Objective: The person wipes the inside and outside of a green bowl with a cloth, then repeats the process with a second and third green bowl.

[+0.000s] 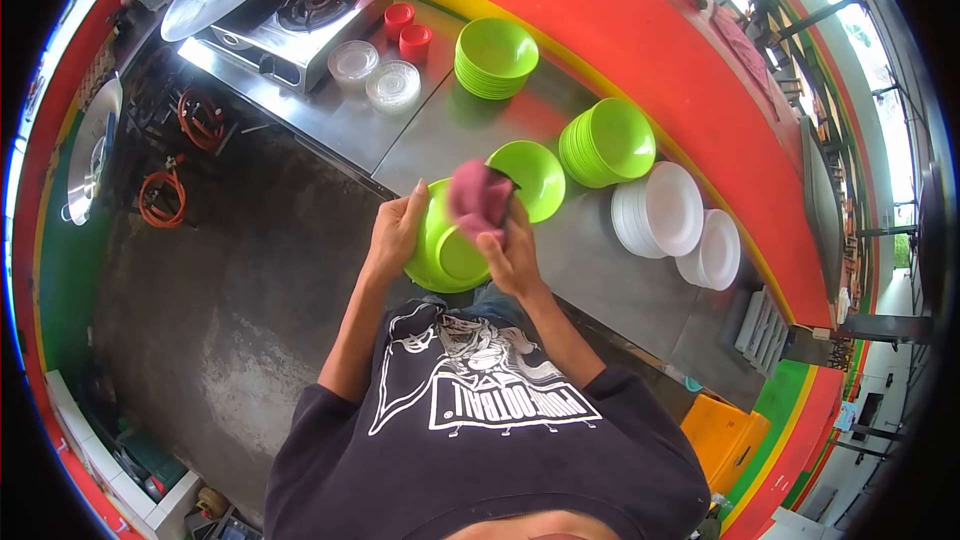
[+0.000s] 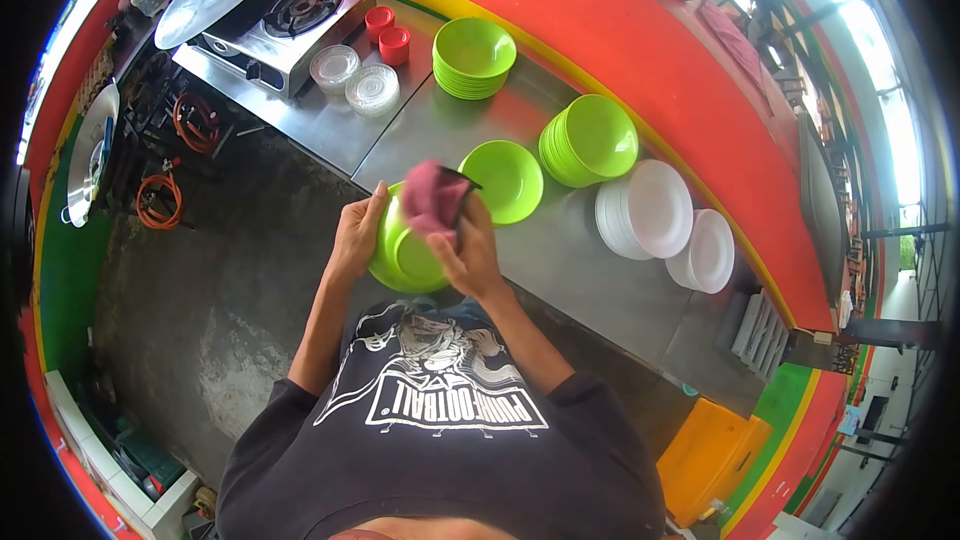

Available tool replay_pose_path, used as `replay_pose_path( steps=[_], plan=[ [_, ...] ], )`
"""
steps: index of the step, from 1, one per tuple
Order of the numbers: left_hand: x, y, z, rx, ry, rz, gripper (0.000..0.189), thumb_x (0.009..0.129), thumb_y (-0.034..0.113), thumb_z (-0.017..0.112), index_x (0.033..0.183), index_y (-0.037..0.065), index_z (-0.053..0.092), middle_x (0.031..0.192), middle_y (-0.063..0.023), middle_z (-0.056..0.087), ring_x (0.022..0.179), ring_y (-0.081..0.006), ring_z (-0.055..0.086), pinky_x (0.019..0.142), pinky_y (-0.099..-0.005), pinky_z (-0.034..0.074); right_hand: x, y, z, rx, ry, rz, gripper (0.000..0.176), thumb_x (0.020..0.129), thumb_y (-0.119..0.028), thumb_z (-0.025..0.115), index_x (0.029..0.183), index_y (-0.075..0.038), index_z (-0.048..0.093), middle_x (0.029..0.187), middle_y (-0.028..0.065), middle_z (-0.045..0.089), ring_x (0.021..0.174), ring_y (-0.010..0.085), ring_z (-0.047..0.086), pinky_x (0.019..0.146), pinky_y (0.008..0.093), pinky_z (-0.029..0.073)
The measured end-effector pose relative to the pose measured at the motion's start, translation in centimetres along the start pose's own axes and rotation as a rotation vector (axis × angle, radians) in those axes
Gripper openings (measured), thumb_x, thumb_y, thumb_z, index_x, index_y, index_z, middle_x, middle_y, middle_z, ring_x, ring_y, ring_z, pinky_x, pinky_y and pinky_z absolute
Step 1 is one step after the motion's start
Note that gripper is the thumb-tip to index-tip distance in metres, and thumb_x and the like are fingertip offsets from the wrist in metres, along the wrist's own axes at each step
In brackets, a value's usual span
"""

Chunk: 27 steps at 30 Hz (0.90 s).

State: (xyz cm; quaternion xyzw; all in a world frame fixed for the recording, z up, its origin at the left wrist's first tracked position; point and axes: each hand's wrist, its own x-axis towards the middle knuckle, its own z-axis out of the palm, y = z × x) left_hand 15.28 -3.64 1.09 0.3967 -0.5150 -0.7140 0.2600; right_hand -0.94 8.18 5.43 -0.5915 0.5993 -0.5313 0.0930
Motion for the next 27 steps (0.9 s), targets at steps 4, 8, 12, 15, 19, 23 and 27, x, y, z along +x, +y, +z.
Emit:
replay_pose_path(
  steps=[4,8,12,15,19,23,27],
  plan=[
    [-0.8,2.1,0.3,-0.017,-0.065,-0.019,0.060,0.108,0.046,0.048,0.083,-0.003,0.072,0.070,0.0030,0.062,0.060,-0.0032,0.050,0.052,-0.0239,0.041,0.6,-1.0,-0.1,-0.087,-0.203,-0.131,0.030,0.093,-0.023,0.067,0.108,0.003,0.069,0.119,0.0208,0.064,0.110,0.0401,0.060,0.100,0.0473,0.044],
    [-0.2,2.0,-0.2,-0.088,-0.021,-0.012,0.058,0.108,0.045,0.047,0.087,-0.003,0.073,0.072,-0.0004,0.066,0.060,-0.0050,0.054,0.053,-0.0241,0.045,0.5,0.9,0.2,0.093,-0.179,0.024,0.030,0.098,-0.022,0.061,0.114,0.003,0.067,0.122,0.0204,0.064,0.115,0.0389,0.060,0.104,0.0467,0.042],
    [-0.6,2.2,0.2,-0.261,0.149,-0.027,0.055,0.108,0.043,0.046,0.097,-0.004,0.071,0.081,-0.0060,0.071,0.067,-0.0106,0.064,0.059,-0.0262,0.053,-2.8,2.5,2.4,0.297,0.020,0.256,0.042,0.107,-0.025,0.047,0.134,0.007,0.050,0.125,0.0173,0.064,0.120,0.0294,0.058,0.105,0.0415,0.042],
    [-0.9,1.3,1.4,-0.437,0.310,-0.001,0.053,0.109,0.042,0.044,0.102,-0.005,0.070,0.091,-0.0096,0.073,0.073,-0.0143,0.068,0.067,-0.0282,0.057,-5.9,3.2,4.3,0.258,0.081,0.201,0.052,0.109,-0.026,0.043,0.147,0.007,0.033,0.133,0.0190,0.055,0.124,0.0273,0.053,0.110,0.0393,0.037],
    [-0.8,0.6,3.6,-0.516,0.525,0.004,0.054,0.110,0.040,0.043,0.104,-0.006,0.070,0.090,-0.0091,0.073,0.077,-0.0146,0.068,0.071,-0.0294,0.056,-5.7,0.5,4.5,0.188,0.088,0.306,0.041,0.105,-0.022,0.048,0.137,0.005,0.045,0.124,0.0173,0.060,0.110,0.0237,0.061,0.098,0.0359,0.046],
    [-0.6,-0.5,3.1,-0.259,0.422,0.040,0.055,0.109,0.043,0.044,0.103,-0.005,0.070,0.088,-0.0078,0.073,0.071,-0.0117,0.067,0.063,-0.0272,0.055,-4.2,1.0,3.7,0.395,0.126,0.369,0.035,0.104,-0.023,0.054,0.127,0.003,0.054,0.115,0.0147,0.066,0.102,0.0217,0.066,0.091,0.0352,0.050],
    [-0.9,1.7,2.0,0.022,0.215,0.015,0.056,0.109,0.043,0.045,0.100,-0.005,0.071,0.082,-0.0057,0.071,0.065,-0.0087,0.064,0.058,-0.0245,0.052,0.5,2.0,1.0,0.382,-0.048,0.339,0.034,0.102,-0.028,0.059,0.116,0.002,0.064,0.117,0.0156,0.066,0.113,0.0258,0.062,0.099,0.0394,0.046]
  ],
)
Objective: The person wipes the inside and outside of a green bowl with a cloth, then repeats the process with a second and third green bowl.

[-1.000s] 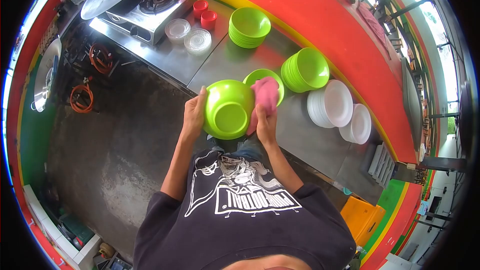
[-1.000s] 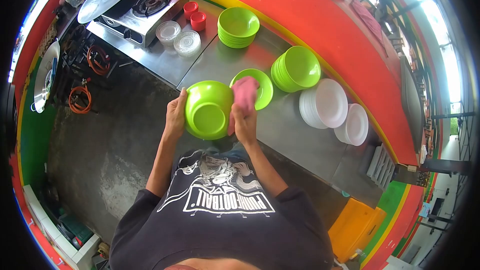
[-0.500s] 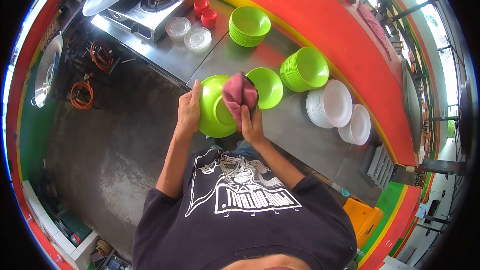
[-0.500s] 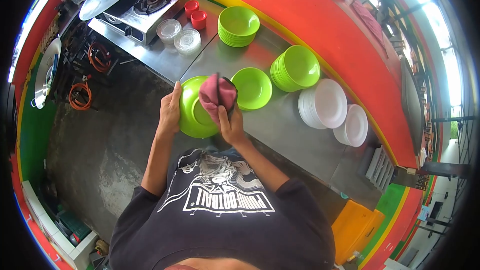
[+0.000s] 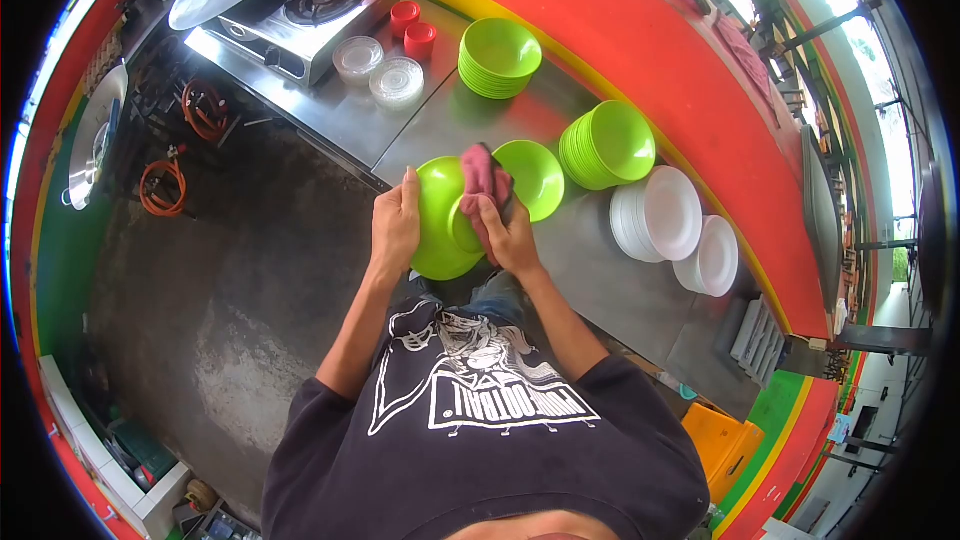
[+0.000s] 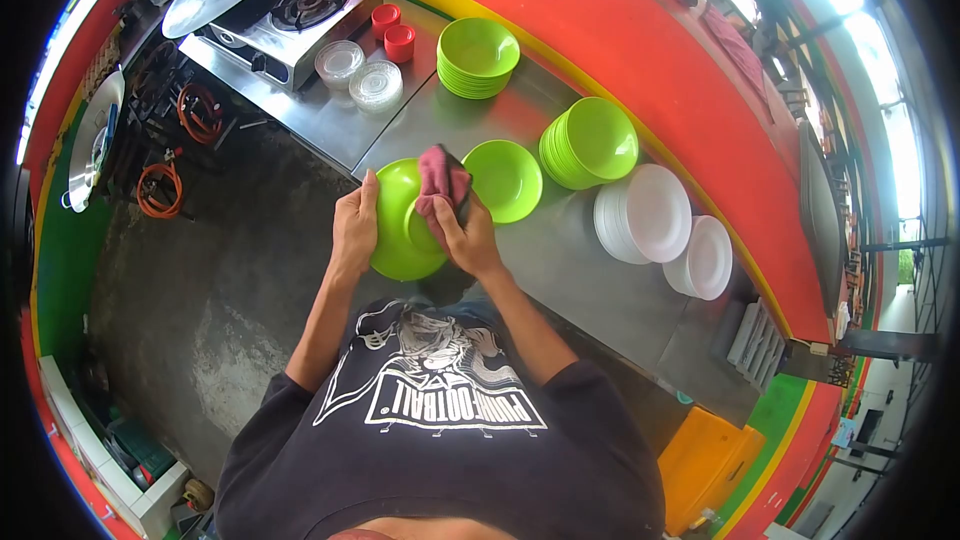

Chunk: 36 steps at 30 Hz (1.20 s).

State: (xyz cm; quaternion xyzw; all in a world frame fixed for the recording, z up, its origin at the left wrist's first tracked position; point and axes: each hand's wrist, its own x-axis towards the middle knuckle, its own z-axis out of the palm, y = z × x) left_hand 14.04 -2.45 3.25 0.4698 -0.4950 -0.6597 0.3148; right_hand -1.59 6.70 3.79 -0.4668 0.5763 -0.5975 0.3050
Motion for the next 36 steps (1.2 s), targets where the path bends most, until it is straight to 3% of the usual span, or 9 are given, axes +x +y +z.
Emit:
replay_pose_path(
  steps=[3,6,10,12,19,23,24,30,36],
  plan=[
    [0.2,-0.2,0.0,0.059,-0.103,-0.057,0.060,0.109,0.044,0.044,0.085,-0.004,0.071,0.067,-0.0015,0.064,0.059,-0.0072,0.054,0.055,-0.0290,0.045,0.5,-2.4,-1.0,-0.278,-0.195,-0.130,0.038,0.096,-0.033,0.064,0.113,0.001,0.067,0.116,0.0183,0.066,0.113,0.0324,0.062,0.103,0.0435,0.045],
    [-0.3,-0.9,0.3,0.147,-0.172,0.064,0.059,0.109,0.045,0.044,0.088,-0.003,0.072,0.070,-0.0014,0.064,0.062,-0.0072,0.055,0.056,-0.0280,0.046,0.0,-4.1,0.1,-0.697,-0.348,-0.335,0.047,0.085,-0.036,0.072,0.113,0.002,0.068,0.110,0.0186,0.066,0.109,0.0374,0.061,0.105,0.0503,0.043],
    [-0.4,-1.0,0.7,-0.374,-0.153,-0.219,0.060,0.109,0.047,0.040,0.101,-0.004,0.071,0.081,-0.0044,0.069,0.069,-0.0087,0.060,0.062,-0.0253,0.050,-2.5,-5.0,1.7,-0.878,-0.279,-0.502,0.046,0.083,-0.037,0.074,0.111,0.000,0.069,0.112,0.0172,0.065,0.111,0.0349,0.060,0.110,0.0494,0.039],
    [-0.2,-0.8,0.4,-0.349,-0.140,-0.139,0.058,0.109,0.047,0.042,0.104,-0.003,0.071,0.085,-0.0057,0.070,0.069,-0.0115,0.063,0.064,-0.0273,0.053,-3.6,-4.1,2.3,-0.918,-0.295,-0.544,0.047,0.082,-0.037,0.074,0.111,-0.002,0.069,0.116,0.0167,0.064,0.114,0.0339,0.059,0.113,0.0496,0.036],
    [0.1,-3.1,-0.8,-0.078,-0.217,-0.083,0.058,0.109,0.047,0.043,0.092,-0.001,0.072,0.073,-0.0016,0.067,0.058,-0.0071,0.059,0.052,-0.0232,0.047,0.7,-4.1,-0.2,-0.605,-0.189,-0.154,0.057,0.078,-0.039,0.077,0.117,0.001,0.066,0.115,0.0218,0.066,0.117,0.0408,0.059,0.112,0.0502,0.037],
    [-1.3,-0.4,0.7,-0.072,-0.070,-0.018,0.060,0.108,0.047,0.044,0.091,-0.003,0.072,0.073,-0.0010,0.067,0.059,-0.0053,0.056,0.051,-0.0230,0.045,1.1,-1.7,-1.4,-0.039,-0.104,0.179,0.047,0.095,-0.032,0.067,0.123,0.005,0.062,0.119,0.0173,0.067,0.115,0.0275,0.062,0.102,0.0358,0.046],
    [-1.4,-0.2,0.7,-0.071,-0.047,-0.006,0.060,0.108,0.047,0.044,0.091,-0.003,0.072,0.073,-0.0012,0.067,0.059,-0.0055,0.057,0.051,-0.0232,0.045,0.3,-0.4,-1.3,0.026,-0.030,0.198,0.038,0.102,-0.025,0.059,0.125,0.006,0.061,0.120,0.0119,0.067,0.113,0.0185,0.061,0.101,0.0326,0.045],
    [-1.3,-1.2,0.7,-0.288,0.135,-0.015,0.062,0.109,0.048,0.042,0.093,-0.005,0.071,0.078,-0.0056,0.070,0.062,-0.0100,0.063,0.056,-0.0259,0.051,-5.3,5.0,1.2,0.177,0.455,0.162,0.041,0.105,-0.025,0.054,0.132,0.006,0.058,0.133,0.0115,0.057,0.129,0.0205,0.049,0.112,0.0323,0.033],
    [-1.3,-1.4,2.1,-0.323,0.167,-0.011,0.062,0.109,0.047,0.042,0.093,-0.005,0.072,0.078,-0.0055,0.070,0.064,-0.0101,0.063,0.058,-0.0261,0.051,-4.7,2.3,1.6,0.305,0.564,0.269,0.045,0.104,-0.030,0.057,0.132,0.005,0.058,0.132,0.0113,0.059,0.124,0.0201,0.055,0.107,0.0323,0.039]
  ],
)
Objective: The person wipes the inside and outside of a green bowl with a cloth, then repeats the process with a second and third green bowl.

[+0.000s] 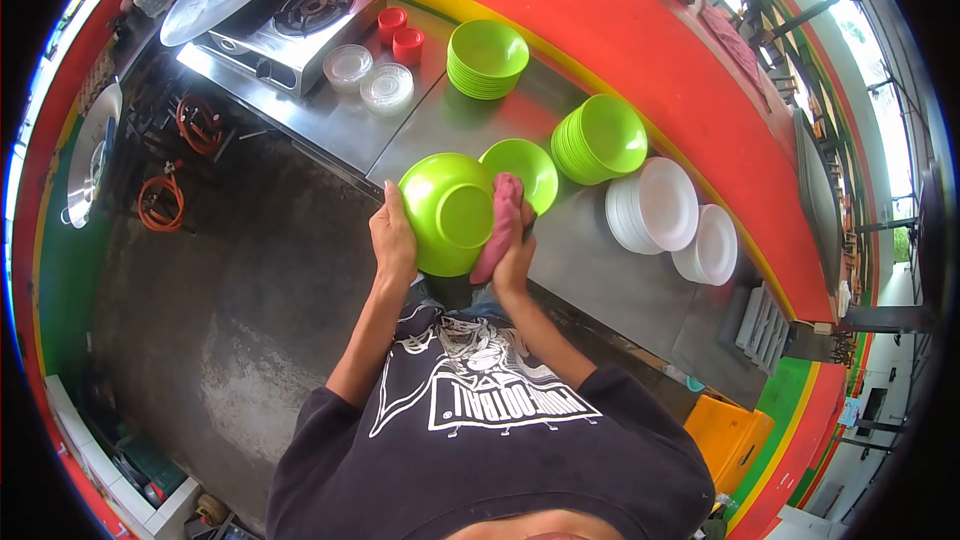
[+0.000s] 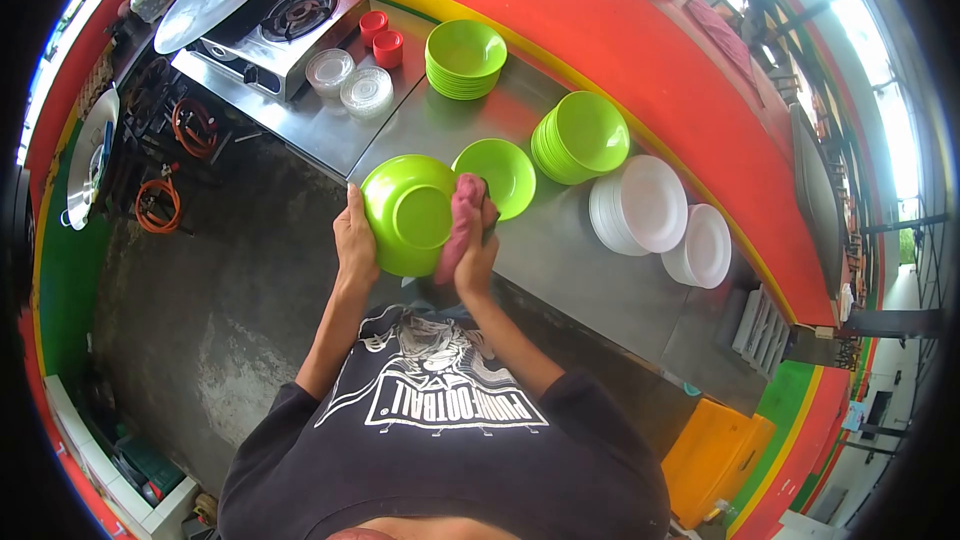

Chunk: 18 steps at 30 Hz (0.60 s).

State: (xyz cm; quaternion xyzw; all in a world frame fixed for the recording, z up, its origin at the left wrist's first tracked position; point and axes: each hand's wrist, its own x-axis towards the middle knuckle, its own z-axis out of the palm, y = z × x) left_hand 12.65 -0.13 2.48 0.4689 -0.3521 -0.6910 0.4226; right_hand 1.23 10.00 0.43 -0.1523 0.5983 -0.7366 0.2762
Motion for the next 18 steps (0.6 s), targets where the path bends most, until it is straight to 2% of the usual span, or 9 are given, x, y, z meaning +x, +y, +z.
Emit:
replay_pose_path(
  steps=[2,5,6,9,10,13,14,17,18],
  plan=[
    [0.1,-0.1,-0.9,0.112,-0.106,-0.009,0.060,0.108,0.047,0.044,0.094,-0.004,0.071,0.079,-0.0059,0.071,0.063,-0.0103,0.065,0.058,-0.0257,0.053,2.2,-1.8,-0.8,0.062,0.004,0.150,0.042,0.102,-0.031,0.058,0.126,0.003,0.062,0.123,0.0097,0.065,0.114,0.0178,0.061,0.100,0.0312,0.045],
    [-0.3,0.9,-0.5,0.288,-0.269,-0.024,0.064,0.109,0.047,0.044,0.085,-0.006,0.072,0.070,0.0001,0.065,0.059,-0.0065,0.053,0.053,-0.0268,0.043,4.8,-2.5,-2.2,-0.076,-0.271,0.192,0.039,0.101,-0.032,0.060,0.119,0.002,0.066,0.108,0.0063,0.070,0.098,0.0150,0.066,0.089,0.0293,0.051],
    [0.0,0.3,-0.8,0.416,-0.323,-0.019,0.062,0.108,0.045,0.046,0.084,-0.007,0.071,0.063,-0.0016,0.061,0.056,-0.0065,0.046,0.051,-0.0302,0.039,4.5,-4.2,-1.5,-0.166,-0.293,0.186,0.033,0.100,-0.028,0.062,0.111,0.002,0.069,0.104,0.0092,0.073,0.095,0.0141,0.067,0.086,0.0292,0.052],
    [0.1,-0.2,-0.4,0.791,-0.426,-0.010,0.059,0.108,0.043,0.047,0.086,-0.007,0.069,0.057,-0.0061,0.055,0.056,-0.0078,0.042,0.051,-0.0337,0.038,3.2,-5.4,-0.4,-0.450,-0.473,0.001,0.032,0.095,-0.028,0.067,0.111,0.001,0.068,0.102,0.0114,0.072,0.093,0.0169,0.068,0.085,0.0306,0.052],
    [-0.2,0.5,0.1,0.901,-0.418,-0.005,0.055,0.108,0.041,0.047,0.086,-0.006,0.067,0.057,-0.0091,0.050,0.057,-0.0091,0.040,0.051,-0.0355,0.039,2.4,-5.6,0.3,-0.498,-0.510,-0.268,0.034,0.090,-0.025,0.071,0.112,0.001,0.066,0.102,0.0154,0.069,0.094,0.0266,0.068,0.088,0.0358,0.051],
    [0.3,-3.0,-0.3,0.507,-0.349,0.164,0.056,0.108,0.039,0.047,0.083,-0.007,0.067,0.057,-0.0066,0.052,0.057,-0.0086,0.041,0.052,-0.0346,0.040,0.6,-6.3,1.0,-0.896,-0.497,-0.839,0.036,0.088,-0.021,0.071,0.116,0.001,0.064,0.104,0.0188,0.066,0.098,0.0376,0.064,0.091,0.0420,0.050],
    [0.4,-3.3,-0.5,0.524,-0.345,0.155,0.057,0.109,0.039,0.046,0.083,-0.007,0.067,0.058,-0.0053,0.053,0.058,-0.0080,0.042,0.052,-0.0335,0.040,0.4,-6.1,0.9,-0.852,-0.480,-0.833,0.036,0.087,-0.020,0.071,0.117,0.001,0.065,0.105,0.0203,0.065,0.100,0.0435,0.061,0.093,0.0453,0.049],
    [-0.7,-1.6,0.1,0.504,-0.297,0.102,0.059,0.109,0.041,0.046,0.083,-0.007,0.069,0.060,-0.0012,0.057,0.059,-0.0064,0.044,0.052,-0.0303,0.040,2.0,-5.0,-0.2,-0.603,-0.455,-0.510,0.036,0.089,-0.022,0.071,0.117,0.000,0.065,0.105,0.0173,0.067,0.101,0.0355,0.065,0.092,0.0402,0.050],
    [-0.9,-1.4,0.4,0.450,-0.260,0.077,0.061,0.109,0.042,0.046,0.083,-0.007,0.070,0.061,0.0003,0.058,0.059,-0.0058,0.045,0.052,-0.0292,0.039,1.4,-6.2,0.0,-0.402,-0.369,-0.156,0.033,0.095,-0.025,0.067,0.116,0.000,0.067,0.109,0.0118,0.068,0.105,0.0250,0.065,0.090,0.0350,0.050]
  ],
)
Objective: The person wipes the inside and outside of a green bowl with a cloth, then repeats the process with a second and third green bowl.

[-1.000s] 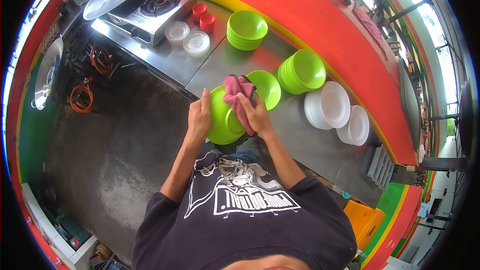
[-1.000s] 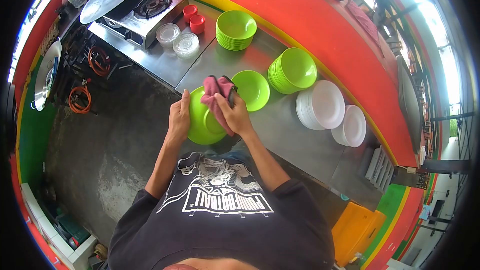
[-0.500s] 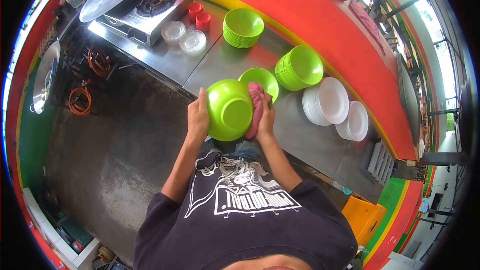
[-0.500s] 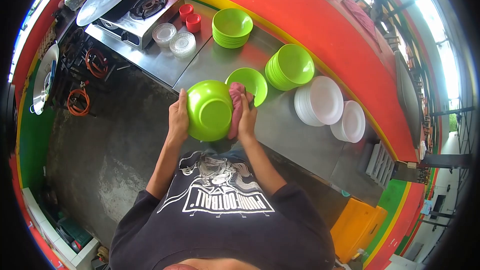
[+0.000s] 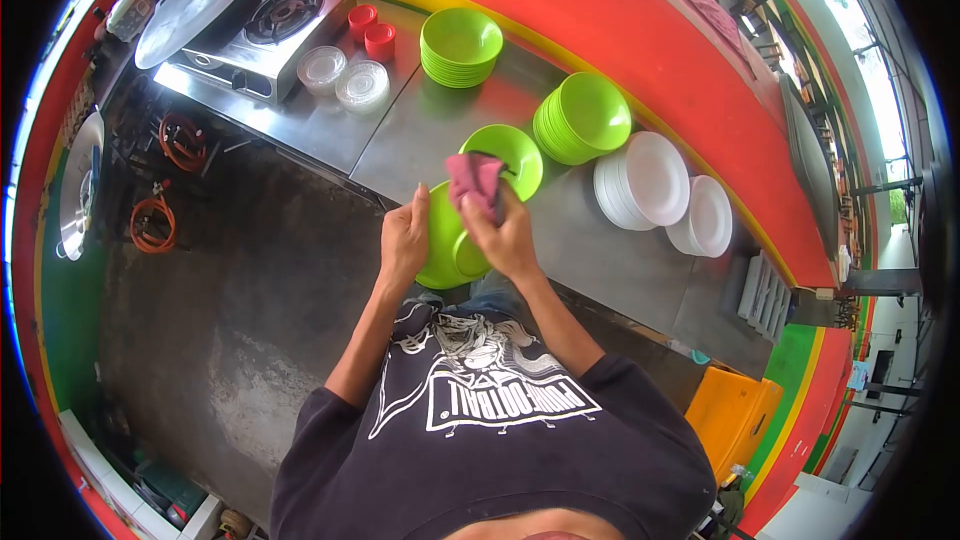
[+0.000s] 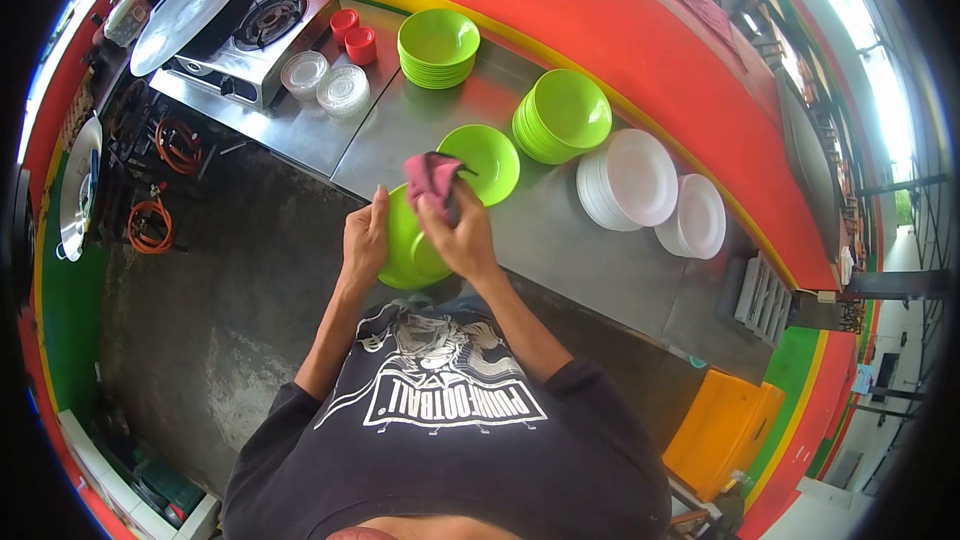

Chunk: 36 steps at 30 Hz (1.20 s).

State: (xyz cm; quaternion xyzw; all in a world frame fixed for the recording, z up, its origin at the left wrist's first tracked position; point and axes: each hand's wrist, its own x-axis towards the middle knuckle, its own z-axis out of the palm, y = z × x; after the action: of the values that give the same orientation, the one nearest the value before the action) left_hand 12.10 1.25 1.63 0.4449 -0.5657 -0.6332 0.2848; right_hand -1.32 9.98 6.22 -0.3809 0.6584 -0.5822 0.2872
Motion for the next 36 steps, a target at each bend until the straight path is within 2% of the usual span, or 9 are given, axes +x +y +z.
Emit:
replay_pose_path(
  steps=[7,11,13,17,18,21,28,33,36],
  plan=[
    [-0.3,0.3,-0.1,-0.208,0.181,0.189,0.068,0.108,0.049,0.044,0.068,-0.004,0.057,0.058,0.0055,0.050,0.057,-0.0033,0.040,0.049,-0.0286,0.032,-1.4,4.6,-1.8,0.878,0.165,0.430,0.042,0.107,-0.033,0.047,0.138,-0.007,0.054,0.142,0.0036,0.055,0.129,0.0172,0.052,0.110,0.0343,0.040],
    [-0.4,-2.5,-0.3,-0.059,-0.012,0.468,0.066,0.109,0.049,0.039,0.067,0.001,0.055,0.063,0.0023,0.051,0.056,-0.0069,0.042,0.051,-0.0275,0.032,-2.9,7.2,-3.5,1.163,0.060,0.555,0.053,0.105,-0.047,0.042,0.143,-0.011,0.046,0.137,0.0096,0.059,0.120,0.0244,0.060,0.103,0.0379,0.048],
    [-0.5,-3.1,-0.9,0.111,-0.212,0.622,0.067,0.109,0.050,0.039,0.067,0.000,0.055,0.064,-0.0022,0.052,0.056,-0.0108,0.045,0.053,-0.0280,0.035,-3.9,5.6,-4.7,1.130,0.068,0.636,0.055,0.102,-0.047,0.046,0.144,-0.011,0.046,0.135,0.0102,0.058,0.120,0.0246,0.059,0.104,0.0375,0.047],
    [-0.9,-1.8,0.9,-0.008,-0.293,0.693,0.055,0.109,0.043,0.040,0.081,-0.002,0.059,0.093,-0.0139,0.064,0.095,-0.0276,0.060,0.085,-0.0371,0.045,-5.0,6.8,-5.7,1.038,0.077,0.489,0.057,0.096,-0.040,0.051,0.141,-0.006,0.046,0.127,0.0148,0.061,0.112,0.0273,0.062,0.099,0.0403,0.051],
    [-1.4,-1.9,1.0,-0.015,-0.289,0.453,0.043,0.109,0.034,0.039,0.108,-0.001,0.063,0.120,-0.0165,0.062,0.127,-0.0294,0.049,0.109,-0.0385,0.035,-4.9,6.7,-6.0,1.008,0.104,0.485,0.056,0.094,-0.036,0.052,0.139,-0.004,0.047,0.125,0.0147,0.061,0.112,0.0266,0.062,0.098,0.0402,0.051],
    [-1.3,-1.6,1.8,-0.310,-0.370,0.123,0.042,0.106,0.024,0.039,0.136,-0.001,0.053,0.138,-0.0175,0.055,0.142,-0.0282,0.038,0.116,-0.0390,0.029,-5.4,6.9,-6.8,0.893,0.172,0.434,0.053,0.091,-0.027,0.055,0.136,0.001,0.049,0.122,0.0147,0.063,0.112,0.0246,0.063,0.097,0.0391,0.052],
    [2.6,-5.8,3.0,-0.164,-0.433,-0.040,0.048,0.107,0.021,0.041,0.149,-0.002,0.041,0.139,-0.0178,0.056,0.130,-0.0247,0.051,0.110,-0.0345,0.038,-3.5,11.3,-7.0,0.501,0.658,0.395,0.037,0.086,-0.015,0.078,0.117,0.000,0.064,0.104,0.0053,0.069,0.089,0.0121,0.066,0.079,0.0255,0.052],
    [6.0,-6.4,4.9,0.133,-0.412,-0.013,0.046,0.109,0.027,0.046,0.143,-0.004,0.049,0.128,-0.0140,0.065,0.117,-0.0216,0.061,0.101,-0.0347,0.047,-1.5,12.8,-8.2,0.334,0.658,0.389,0.026,0.087,-0.017,0.079,0.105,0.000,0.069,0.097,0.0038,0.070,0.082,0.0091,0.064,0.074,0.0244,0.050],
    [8.3,-8.0,6.6,0.296,-0.314,0.113,0.050,0.110,0.028,0.043,0.149,-0.002,0.042,0.142,-0.0194,0.057,0.135,-0.0280,0.051,0.111,-0.0388,0.039,0.3,14.1,-9.2,0.318,0.640,0.389,0.026,0.087,-0.017,0.079,0.105,0.000,0.069,0.097,0.0041,0.070,0.084,0.0104,0.064,0.077,0.0261,0.051]
  ],
)
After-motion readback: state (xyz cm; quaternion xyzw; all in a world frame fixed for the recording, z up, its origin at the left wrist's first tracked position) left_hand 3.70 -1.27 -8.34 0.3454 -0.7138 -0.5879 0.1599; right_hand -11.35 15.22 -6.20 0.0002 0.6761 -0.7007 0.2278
